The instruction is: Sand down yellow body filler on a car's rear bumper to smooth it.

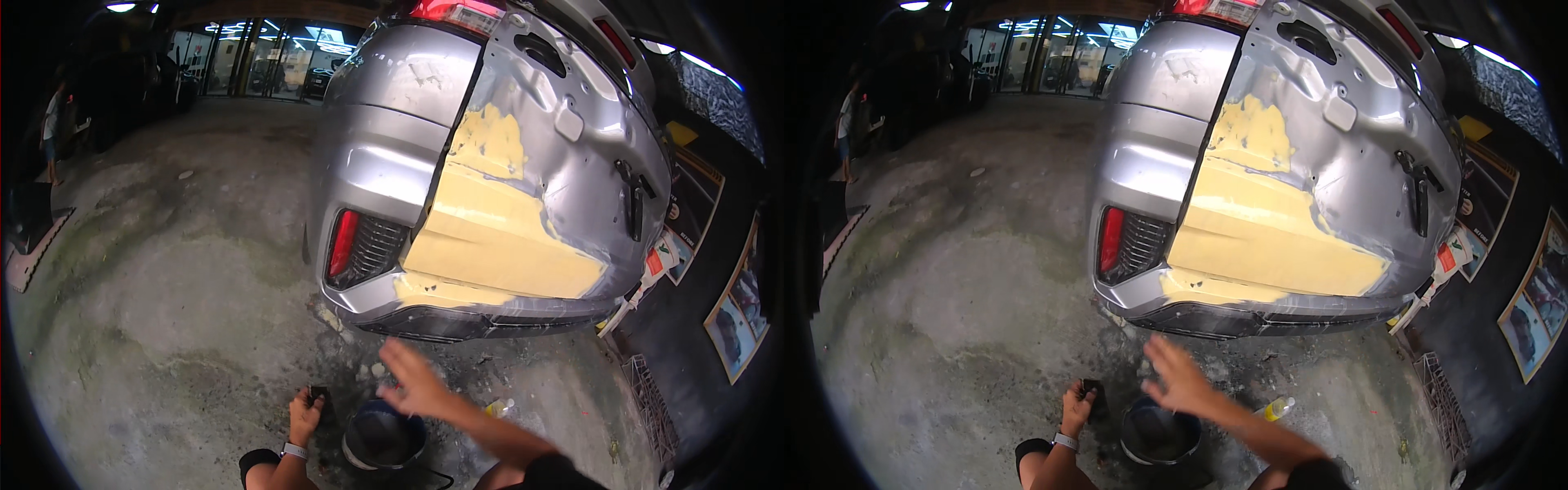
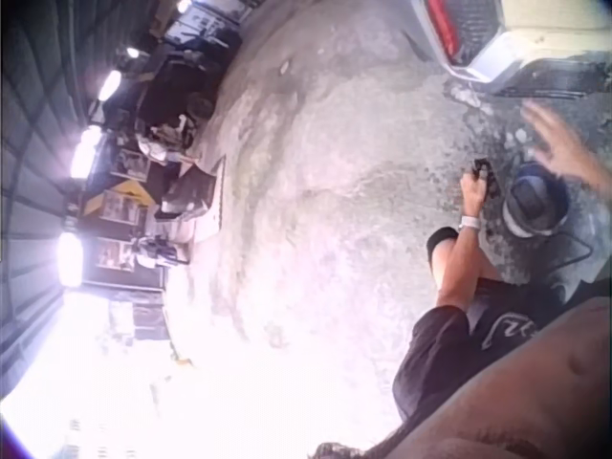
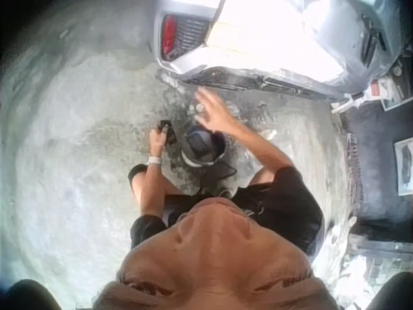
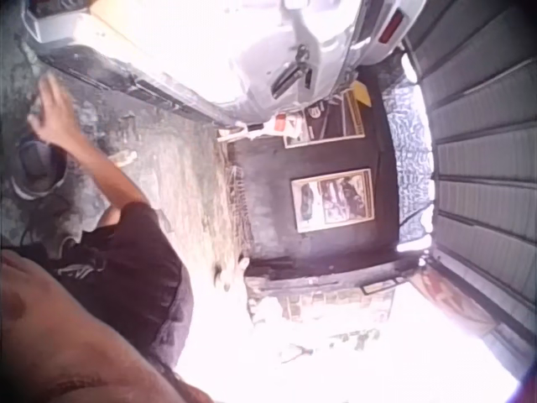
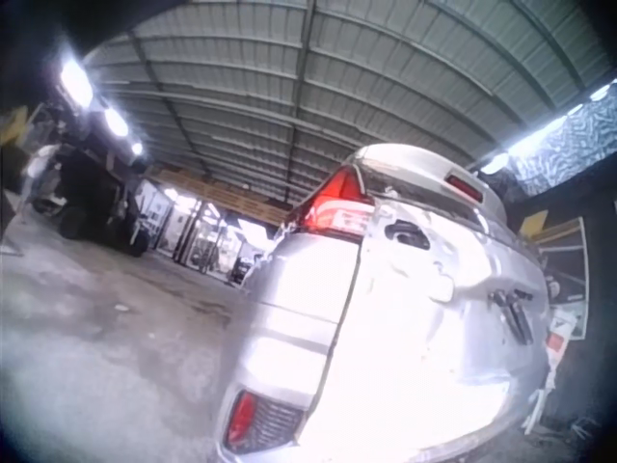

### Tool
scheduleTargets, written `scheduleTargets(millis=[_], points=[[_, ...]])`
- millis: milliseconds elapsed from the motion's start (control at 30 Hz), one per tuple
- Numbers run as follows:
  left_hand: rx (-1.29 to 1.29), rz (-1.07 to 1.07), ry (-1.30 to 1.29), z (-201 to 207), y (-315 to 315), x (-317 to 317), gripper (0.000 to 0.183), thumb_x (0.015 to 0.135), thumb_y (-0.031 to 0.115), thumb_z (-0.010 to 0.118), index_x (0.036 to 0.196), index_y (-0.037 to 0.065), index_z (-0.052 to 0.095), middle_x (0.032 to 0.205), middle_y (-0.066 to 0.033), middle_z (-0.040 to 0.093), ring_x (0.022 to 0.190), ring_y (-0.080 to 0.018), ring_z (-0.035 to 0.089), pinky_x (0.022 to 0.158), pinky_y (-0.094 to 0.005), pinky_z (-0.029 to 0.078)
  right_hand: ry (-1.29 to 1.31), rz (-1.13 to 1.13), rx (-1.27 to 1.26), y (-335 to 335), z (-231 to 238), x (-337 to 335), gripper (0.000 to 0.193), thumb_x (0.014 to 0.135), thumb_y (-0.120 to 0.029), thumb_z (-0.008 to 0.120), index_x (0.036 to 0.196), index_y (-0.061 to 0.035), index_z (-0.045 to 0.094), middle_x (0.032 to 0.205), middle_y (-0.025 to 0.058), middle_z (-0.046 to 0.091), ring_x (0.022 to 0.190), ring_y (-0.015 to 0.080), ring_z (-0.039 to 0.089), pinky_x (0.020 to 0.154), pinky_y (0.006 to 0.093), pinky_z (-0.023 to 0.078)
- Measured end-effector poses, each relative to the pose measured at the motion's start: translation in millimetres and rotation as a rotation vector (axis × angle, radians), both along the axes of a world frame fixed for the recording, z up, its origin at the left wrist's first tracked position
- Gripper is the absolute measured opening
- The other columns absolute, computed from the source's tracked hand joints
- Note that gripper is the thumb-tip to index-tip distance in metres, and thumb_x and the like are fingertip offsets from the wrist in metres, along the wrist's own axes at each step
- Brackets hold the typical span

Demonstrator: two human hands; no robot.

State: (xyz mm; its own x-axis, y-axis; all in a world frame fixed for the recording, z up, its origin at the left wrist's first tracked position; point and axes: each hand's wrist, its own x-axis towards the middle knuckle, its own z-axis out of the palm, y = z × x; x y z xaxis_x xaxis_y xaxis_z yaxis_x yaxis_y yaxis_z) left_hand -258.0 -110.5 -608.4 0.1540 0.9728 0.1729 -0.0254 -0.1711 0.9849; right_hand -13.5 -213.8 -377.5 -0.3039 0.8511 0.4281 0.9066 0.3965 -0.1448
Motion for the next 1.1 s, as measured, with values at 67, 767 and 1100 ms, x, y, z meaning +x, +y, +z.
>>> scheduleTargets(millis=[67, 767, 1100], points=[[-0.110, -0.217, 0.027, 22.9, -18.4, 16.1, 0.023, 0.093, 0.014, 0.076, 0.108, -0.002, 0.071, 0.085, -0.0096, 0.076, 0.079, -0.0157, 0.071, 0.073, -0.0350, 0.057, 0.221, -0.069, -0.219, -24.0, -117.6, -7.0, 0.102, 0.087, -0.041, 0.085, 0.163, 0.0012, 0.032, 0.163, 0.0320, 0.037, 0.150, 0.0494, 0.040, 0.123, 0.0511, 0.036], [0.135, -0.212, 0.007, 41.8, -12.8, 66.0, 0.015, 0.099, 0.018, 0.075, 0.098, 0.003, 0.071, 0.084, -0.0055, 0.073, 0.079, -0.0095, 0.067, 0.073, -0.0296, 0.055, -0.062, -0.242, -0.391, -88.7, -337.9, 77.7, 0.088, 0.081, -0.034, 0.082, 0.154, -0.0011, 0.044, 0.151, 0.0271, 0.053, 0.140, 0.0452, 0.051, 0.117, 0.0488, 0.044], [0.942, 0.312, -0.044, 490.2, 129.7, 99.6, 0.016, 0.100, 0.017, 0.068, 0.097, 0.002, 0.064, 0.076, -0.0159, 0.068, 0.067, -0.0279, 0.065, 0.063, -0.0390, 0.050, 0.437, -0.240, -0.187, -13.1, 143.2, 75.3, 0.051, 0.094, -0.036, 0.081, 0.126, -0.0029, 0.059, 0.103, 0.0229, 0.070, 0.104, 0.0404, 0.069, 0.091, 0.0521, 0.053]])
